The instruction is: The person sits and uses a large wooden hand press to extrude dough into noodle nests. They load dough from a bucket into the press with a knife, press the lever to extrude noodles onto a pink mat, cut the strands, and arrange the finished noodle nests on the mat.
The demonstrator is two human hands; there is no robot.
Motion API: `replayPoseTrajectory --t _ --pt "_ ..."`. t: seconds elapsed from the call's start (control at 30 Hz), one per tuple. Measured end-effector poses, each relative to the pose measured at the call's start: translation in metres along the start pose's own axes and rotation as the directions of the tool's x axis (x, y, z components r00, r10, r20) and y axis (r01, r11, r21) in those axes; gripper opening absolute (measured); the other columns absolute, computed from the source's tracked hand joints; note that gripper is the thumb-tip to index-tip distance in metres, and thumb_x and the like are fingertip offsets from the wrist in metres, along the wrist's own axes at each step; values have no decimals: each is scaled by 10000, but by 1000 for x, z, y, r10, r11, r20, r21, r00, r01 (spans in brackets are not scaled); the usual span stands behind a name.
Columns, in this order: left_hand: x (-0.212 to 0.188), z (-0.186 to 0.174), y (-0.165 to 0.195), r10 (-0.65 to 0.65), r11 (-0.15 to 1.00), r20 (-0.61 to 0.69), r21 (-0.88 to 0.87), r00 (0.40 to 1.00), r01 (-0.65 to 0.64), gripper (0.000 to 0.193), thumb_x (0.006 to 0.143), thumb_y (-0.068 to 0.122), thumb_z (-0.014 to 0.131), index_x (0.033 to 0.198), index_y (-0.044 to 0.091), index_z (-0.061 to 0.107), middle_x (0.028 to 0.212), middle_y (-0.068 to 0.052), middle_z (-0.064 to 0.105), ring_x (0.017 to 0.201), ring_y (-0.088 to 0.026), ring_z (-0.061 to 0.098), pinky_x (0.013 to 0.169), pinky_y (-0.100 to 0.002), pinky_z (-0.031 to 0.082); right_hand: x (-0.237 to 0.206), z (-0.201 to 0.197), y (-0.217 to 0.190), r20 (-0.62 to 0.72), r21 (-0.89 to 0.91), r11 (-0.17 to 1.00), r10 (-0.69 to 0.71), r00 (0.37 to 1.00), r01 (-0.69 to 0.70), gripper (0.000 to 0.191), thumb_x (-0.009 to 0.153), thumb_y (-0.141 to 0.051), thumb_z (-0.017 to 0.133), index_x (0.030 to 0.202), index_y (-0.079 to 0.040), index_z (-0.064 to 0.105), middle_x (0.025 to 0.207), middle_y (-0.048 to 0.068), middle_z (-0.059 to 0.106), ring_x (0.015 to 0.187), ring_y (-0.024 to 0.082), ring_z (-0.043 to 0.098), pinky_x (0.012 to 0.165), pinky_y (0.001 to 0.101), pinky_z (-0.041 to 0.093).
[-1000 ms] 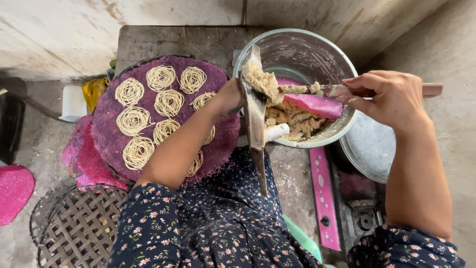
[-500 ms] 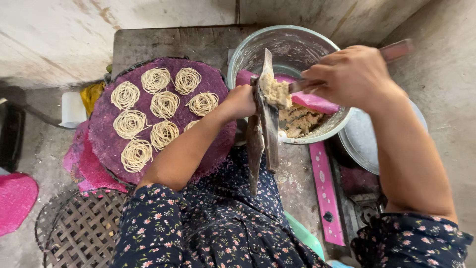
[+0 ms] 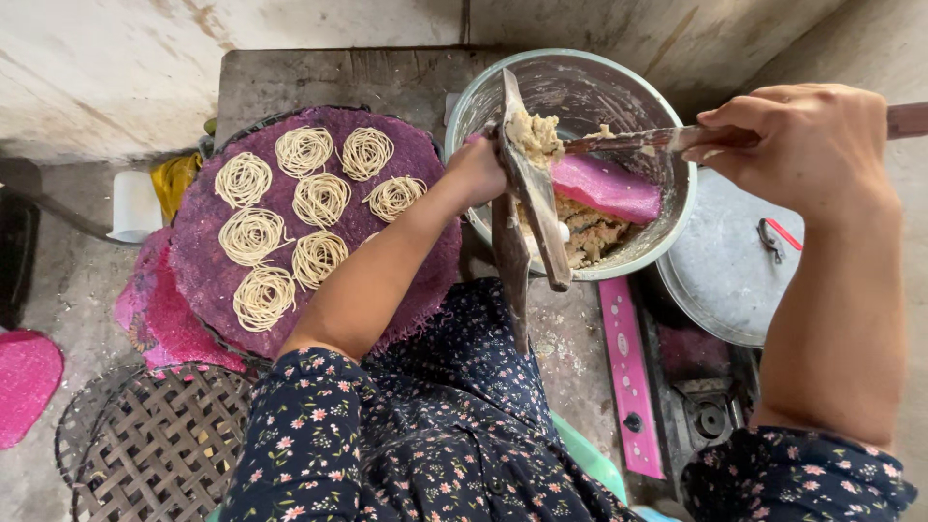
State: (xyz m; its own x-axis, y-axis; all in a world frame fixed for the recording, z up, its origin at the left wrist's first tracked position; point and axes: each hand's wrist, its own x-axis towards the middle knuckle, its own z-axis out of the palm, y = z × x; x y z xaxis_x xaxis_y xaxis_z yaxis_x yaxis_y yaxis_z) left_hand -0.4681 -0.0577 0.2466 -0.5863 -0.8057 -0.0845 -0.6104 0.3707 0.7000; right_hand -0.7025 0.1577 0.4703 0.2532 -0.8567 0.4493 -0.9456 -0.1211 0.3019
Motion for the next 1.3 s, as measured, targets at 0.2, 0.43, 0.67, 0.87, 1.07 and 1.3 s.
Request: replayPoseTrajectory --t 0.2,0.43,0.67,0.87,1.07,1.3 --pt "-2 -4 17 25 988 -22 151 999 -21 343 774 279 764 1039 62 780 1048 -242 740 1031 -391 715 932 -431 572 -5 11 15 -92 -32 999 -26 995 23 228 869 -368 902 977 -194 802 793 -58 712 759 130 691 630 289 500" --pt "-23 -9 31 37 986 82 156 996 -49 470 686 333 839 964 -34 743 982 -271 716 978 -398 708 899 -460 554 -11 29 0 34 26 999 -47 998 46 192 918 -411 878 961 -241 799 867 -79 737 784 122 707 606 281 489" --pt "-25 2 28 63 989 83 126 995 -73 398 727 282 809 997 -7 761 1013 -266 728 1008 -399 715 905 -458 562 33 -5 -67 19 6 983 -181 983 181 207 828 -376 845 994 -255 819 875 -67 745 823 141 727 704 309 558" --pt "-14 -17 -14 4 986 -9 -169 1000 -6 459 707 279 836 1079 32 734 1042 -221 746 997 -355 739 883 -432 567 -9 1 -3 57 140 980 133 989 -140 314 830 -311 893 1086 -157 797 928 2 755 813 179 725 673 331 552" --pt "-1 0 -16 121 986 -129 -102 984 -135 415 727 212 809 1046 -26 690 1038 -264 719 971 -410 698 852 -456 552 -41 48 23 137 196 974 90 986 -116 303 871 -405 877 1082 -207 789 913 -53 756 818 133 721 709 313 543" --pt "-14 14 8 128 984 21 122 992 -129 256 759 175 702 905 -29 753 940 -304 713 955 -435 711 886 -483 563 7 52 -37 236 -14 996 -81 968 86 259 849 -455 792 1046 -288 807 930 -60 763 830 156 732 673 328 559"
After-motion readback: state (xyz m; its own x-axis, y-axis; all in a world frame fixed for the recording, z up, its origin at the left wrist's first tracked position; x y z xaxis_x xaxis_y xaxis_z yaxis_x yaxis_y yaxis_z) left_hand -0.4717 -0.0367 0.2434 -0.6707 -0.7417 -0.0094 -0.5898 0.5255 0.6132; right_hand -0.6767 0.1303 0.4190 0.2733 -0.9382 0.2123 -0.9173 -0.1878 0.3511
